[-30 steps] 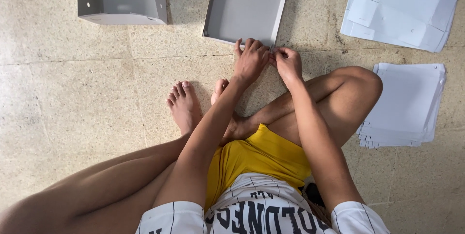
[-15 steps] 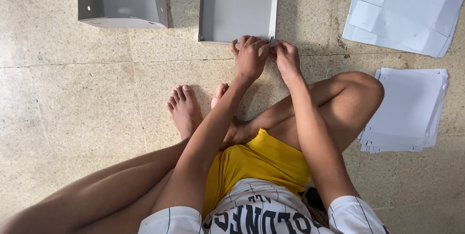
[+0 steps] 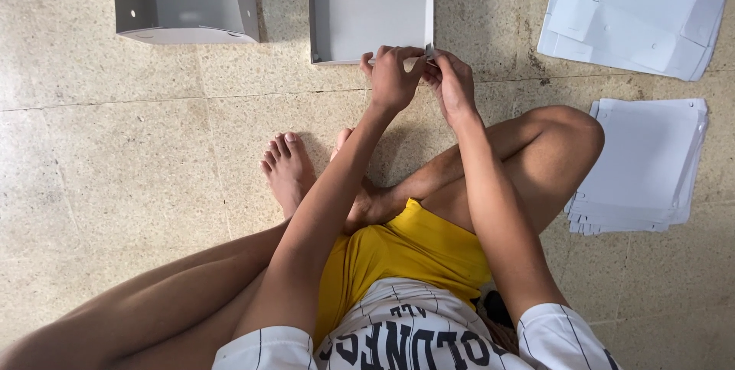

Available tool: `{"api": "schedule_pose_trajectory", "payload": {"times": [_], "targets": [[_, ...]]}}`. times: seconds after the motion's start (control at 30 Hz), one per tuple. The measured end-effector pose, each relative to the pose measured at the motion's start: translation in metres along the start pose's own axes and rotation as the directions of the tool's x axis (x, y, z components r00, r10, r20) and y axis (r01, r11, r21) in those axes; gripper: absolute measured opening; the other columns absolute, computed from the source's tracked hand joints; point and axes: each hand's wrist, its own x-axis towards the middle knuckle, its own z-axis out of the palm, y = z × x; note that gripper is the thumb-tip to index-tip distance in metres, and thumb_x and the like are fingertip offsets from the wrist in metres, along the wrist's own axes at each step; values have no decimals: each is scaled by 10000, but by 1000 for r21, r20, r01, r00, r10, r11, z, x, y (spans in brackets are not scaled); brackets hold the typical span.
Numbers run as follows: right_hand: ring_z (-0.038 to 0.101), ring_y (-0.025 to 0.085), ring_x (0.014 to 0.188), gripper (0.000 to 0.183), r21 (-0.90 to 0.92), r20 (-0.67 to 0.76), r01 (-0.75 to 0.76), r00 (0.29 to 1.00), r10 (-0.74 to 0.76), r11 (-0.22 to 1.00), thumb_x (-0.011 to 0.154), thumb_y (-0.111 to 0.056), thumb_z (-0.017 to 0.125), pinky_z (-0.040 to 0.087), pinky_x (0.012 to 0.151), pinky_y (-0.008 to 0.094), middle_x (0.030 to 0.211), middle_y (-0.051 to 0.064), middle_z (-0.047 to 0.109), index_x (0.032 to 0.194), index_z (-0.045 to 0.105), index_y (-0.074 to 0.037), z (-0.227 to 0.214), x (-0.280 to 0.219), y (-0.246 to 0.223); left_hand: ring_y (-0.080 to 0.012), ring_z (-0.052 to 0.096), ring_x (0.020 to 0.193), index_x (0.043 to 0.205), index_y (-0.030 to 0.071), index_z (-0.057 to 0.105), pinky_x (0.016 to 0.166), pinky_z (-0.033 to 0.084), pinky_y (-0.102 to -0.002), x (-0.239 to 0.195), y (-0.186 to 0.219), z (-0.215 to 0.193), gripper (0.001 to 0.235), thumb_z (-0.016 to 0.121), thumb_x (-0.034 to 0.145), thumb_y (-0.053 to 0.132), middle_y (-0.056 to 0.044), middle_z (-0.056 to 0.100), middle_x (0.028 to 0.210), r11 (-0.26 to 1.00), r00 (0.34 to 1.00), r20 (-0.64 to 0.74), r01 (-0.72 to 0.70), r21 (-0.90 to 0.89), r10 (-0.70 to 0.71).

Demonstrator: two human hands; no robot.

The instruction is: The person sits on the floor and assembles white cardboard boxes by folding flaps and inserting tabs into slots. The person handles multiple flat cardboard pieces, folds them into box shapes, and stacks the completed boxes.

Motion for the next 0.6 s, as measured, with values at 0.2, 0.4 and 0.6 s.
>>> {"api": "schedule_pose_trajectory", "payload": {"times": [0.2,0.4,0.6], "targets": [[727,80,800,147,-107,-25,45,999,-48,993,959,-215,666,623,744,174,903,6,728,1016,721,-92,3,-7,-8,-178,621,1082,1032,256,761,1109,197,-579,-1,5,-6,191,652,935,380,35,756,946,1000,1000,19,16,-20,-16],[716,80,772,131,-101,-46,30,998,-35,994,945,-226,674,623,731,180,898,4,736,990,726,-115,9,-9,-11,-179,617,1091,1050,237,755,1114,197,-569,1,4,-6,226,609,973,391,28,753,967,1000,999,31,16,-27,-15],[629,121,745,155,-51,13,55,998,-54,997,997,-138,616,542,679,241,800,38,683,923,725,-56,-6,0,7,-226,642,1017,965,228,807,1035,263,-541,1,6,7,277,605,900,406,61,806,946,997,999,-38,21,78,-19]]}}
